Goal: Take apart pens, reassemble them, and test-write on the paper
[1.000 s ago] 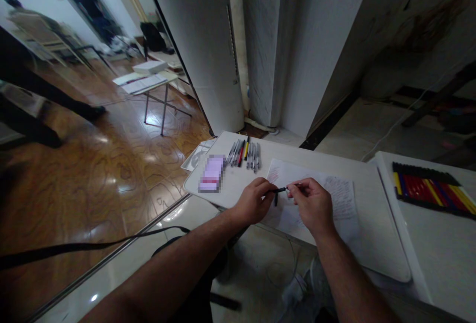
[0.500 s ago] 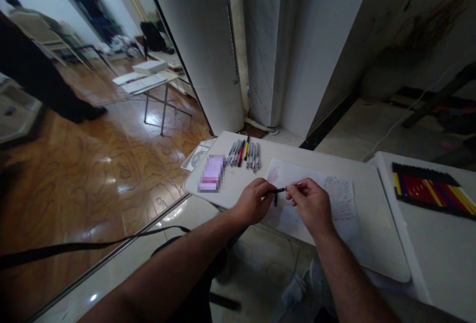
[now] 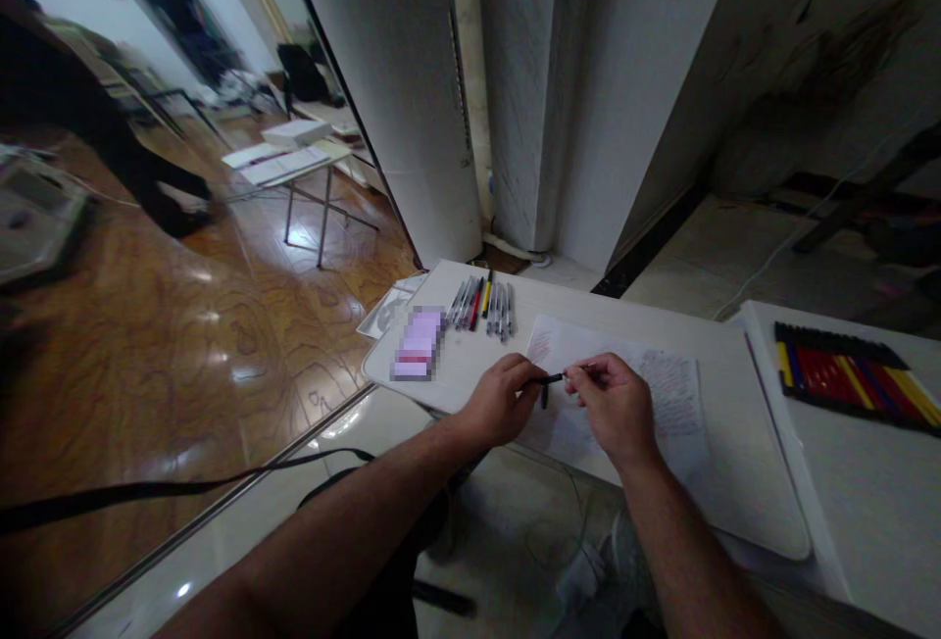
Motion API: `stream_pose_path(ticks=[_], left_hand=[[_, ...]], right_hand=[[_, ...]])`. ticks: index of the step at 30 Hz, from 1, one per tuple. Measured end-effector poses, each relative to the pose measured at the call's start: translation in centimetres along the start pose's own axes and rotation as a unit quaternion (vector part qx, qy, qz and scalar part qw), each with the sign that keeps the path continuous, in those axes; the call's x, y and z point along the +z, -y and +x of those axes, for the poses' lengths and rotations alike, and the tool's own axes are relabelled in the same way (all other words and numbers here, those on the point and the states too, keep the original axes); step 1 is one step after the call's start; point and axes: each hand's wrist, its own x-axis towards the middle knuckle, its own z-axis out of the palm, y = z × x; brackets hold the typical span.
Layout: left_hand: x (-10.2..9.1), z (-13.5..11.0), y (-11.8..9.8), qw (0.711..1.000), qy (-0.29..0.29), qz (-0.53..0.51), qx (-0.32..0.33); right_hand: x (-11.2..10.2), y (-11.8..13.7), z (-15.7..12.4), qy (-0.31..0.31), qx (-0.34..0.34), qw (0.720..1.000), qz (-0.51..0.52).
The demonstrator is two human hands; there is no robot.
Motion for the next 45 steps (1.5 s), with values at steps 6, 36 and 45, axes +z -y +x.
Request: stream_pose_path(ticks=[6,36,45], left_hand=[[0.0,0.1,-0.2,1.000,-0.003,-0.010,-0.007],[-0.3,1.3,0.0,0.984,-0.040,0.000,-0.176],[-0.3,1.3,-0.2,0.983,-0.033,0.004,-0.182]], right_hand=[[0.1,0.1,0.0,-0.001,0.020,0.999,0.025],[-0.8,-2.2,0.4,0.161,-0.141,0.826,-0.522],[-0.5,-1.8,0.6,0.153,-0.107,0.807,-0.560]])
